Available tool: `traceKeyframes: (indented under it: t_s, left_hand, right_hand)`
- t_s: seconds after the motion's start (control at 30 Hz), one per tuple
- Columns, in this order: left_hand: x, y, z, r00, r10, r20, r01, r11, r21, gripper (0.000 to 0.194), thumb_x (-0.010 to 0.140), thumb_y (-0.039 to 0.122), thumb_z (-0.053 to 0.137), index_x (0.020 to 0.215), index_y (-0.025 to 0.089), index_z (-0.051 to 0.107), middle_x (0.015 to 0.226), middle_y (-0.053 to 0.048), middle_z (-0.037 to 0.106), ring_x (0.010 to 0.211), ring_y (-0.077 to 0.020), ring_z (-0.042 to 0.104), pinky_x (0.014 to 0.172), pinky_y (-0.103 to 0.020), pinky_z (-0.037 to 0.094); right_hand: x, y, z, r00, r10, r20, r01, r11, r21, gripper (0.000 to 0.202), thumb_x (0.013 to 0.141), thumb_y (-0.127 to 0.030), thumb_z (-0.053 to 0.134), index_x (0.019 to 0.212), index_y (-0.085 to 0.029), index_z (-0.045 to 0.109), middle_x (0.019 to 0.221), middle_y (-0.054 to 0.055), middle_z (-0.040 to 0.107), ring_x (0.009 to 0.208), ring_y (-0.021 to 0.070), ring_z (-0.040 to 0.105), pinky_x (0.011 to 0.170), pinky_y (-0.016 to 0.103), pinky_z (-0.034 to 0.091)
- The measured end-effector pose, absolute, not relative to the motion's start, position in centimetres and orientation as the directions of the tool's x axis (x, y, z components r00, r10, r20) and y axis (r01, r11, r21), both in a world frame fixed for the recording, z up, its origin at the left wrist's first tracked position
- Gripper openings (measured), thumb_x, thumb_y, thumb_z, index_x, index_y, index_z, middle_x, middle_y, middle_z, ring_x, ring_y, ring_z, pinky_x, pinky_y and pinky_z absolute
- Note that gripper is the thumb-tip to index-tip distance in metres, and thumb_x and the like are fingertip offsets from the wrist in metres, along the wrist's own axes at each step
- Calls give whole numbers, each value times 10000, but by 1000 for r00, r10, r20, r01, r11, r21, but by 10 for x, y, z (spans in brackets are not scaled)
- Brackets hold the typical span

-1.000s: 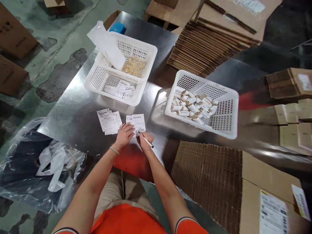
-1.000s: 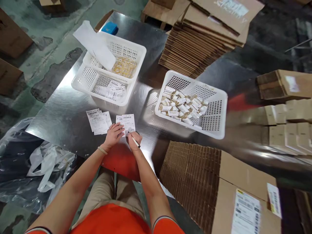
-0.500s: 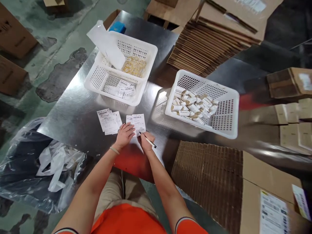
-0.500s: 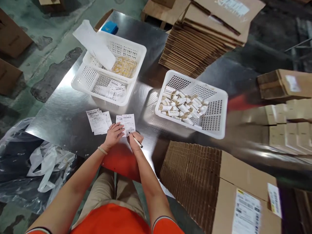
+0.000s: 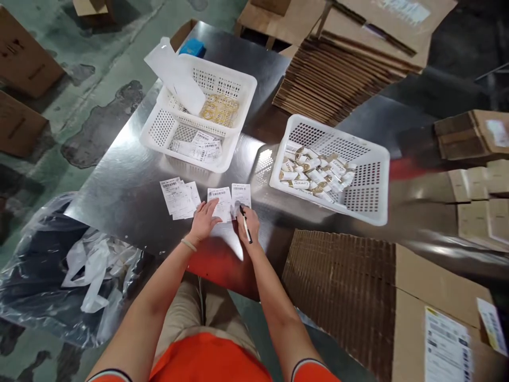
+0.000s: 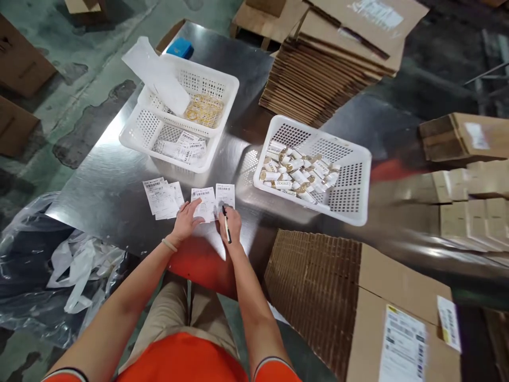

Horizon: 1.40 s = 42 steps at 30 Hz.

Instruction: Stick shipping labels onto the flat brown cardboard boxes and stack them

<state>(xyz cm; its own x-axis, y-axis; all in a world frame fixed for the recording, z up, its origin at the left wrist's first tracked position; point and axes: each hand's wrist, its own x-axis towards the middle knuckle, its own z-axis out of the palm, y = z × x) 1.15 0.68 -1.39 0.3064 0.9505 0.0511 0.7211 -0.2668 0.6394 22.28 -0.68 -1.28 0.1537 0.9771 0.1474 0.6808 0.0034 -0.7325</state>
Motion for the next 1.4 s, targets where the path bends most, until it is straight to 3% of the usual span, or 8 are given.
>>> traceKeyframes:
  t_s: [0.13,0.27,0.43,0.87,1.4]
  left_hand:
    - [10,4,-7,331,940,81,719,-307,624,445,1019,283,648,1458,213,629,1513,-147,695,1519,-338,552,1283,-562,417]
    - [8,-1,-6,357,931,77,724,-328,607,266,1010,277,660,1249,233,768,1420,-130,758,1501,-339,572,1263,-591,430]
    - [7,-2,-11,358,932,56,722,-314,616,235,986,279,688,1187,246,806,1424,-121,756,1478,-334,594,1242,-600,447]
    - [8,-2,-8,357,932,60,715,-313,625,232,984,281,697,1179,235,813,1413,-127,763,1476,-335,597,1242,-598,454]
    - [9,-2,-7,344,937,60,718,-304,627,235,982,273,702,1189,244,809,1415,-109,764,1476,-323,597,1245,-583,445]
  right_hand:
    - [227,-9,-2,202,954,220,662,33,-749,315,979,-485,552,921,-217,707,968,106,765,913,256,666,854,394,525]
    - [204,-22,3,252,947,199,583,16,-812,335,971,-462,595,782,-208,703,724,42,715,667,194,618,686,336,503]
    - [180,-25,-5,285,955,81,510,-80,-856,502,988,-493,545,549,-254,495,522,-13,563,521,147,480,565,302,427]
    - [177,-21,-16,242,964,111,592,-56,-804,475,1019,-390,482,571,-266,385,556,-20,468,561,154,422,614,320,385]
    - [178,-22,-13,202,964,174,659,-3,-752,541,1056,-432,457,549,-264,375,525,-24,488,527,128,422,567,300,368]
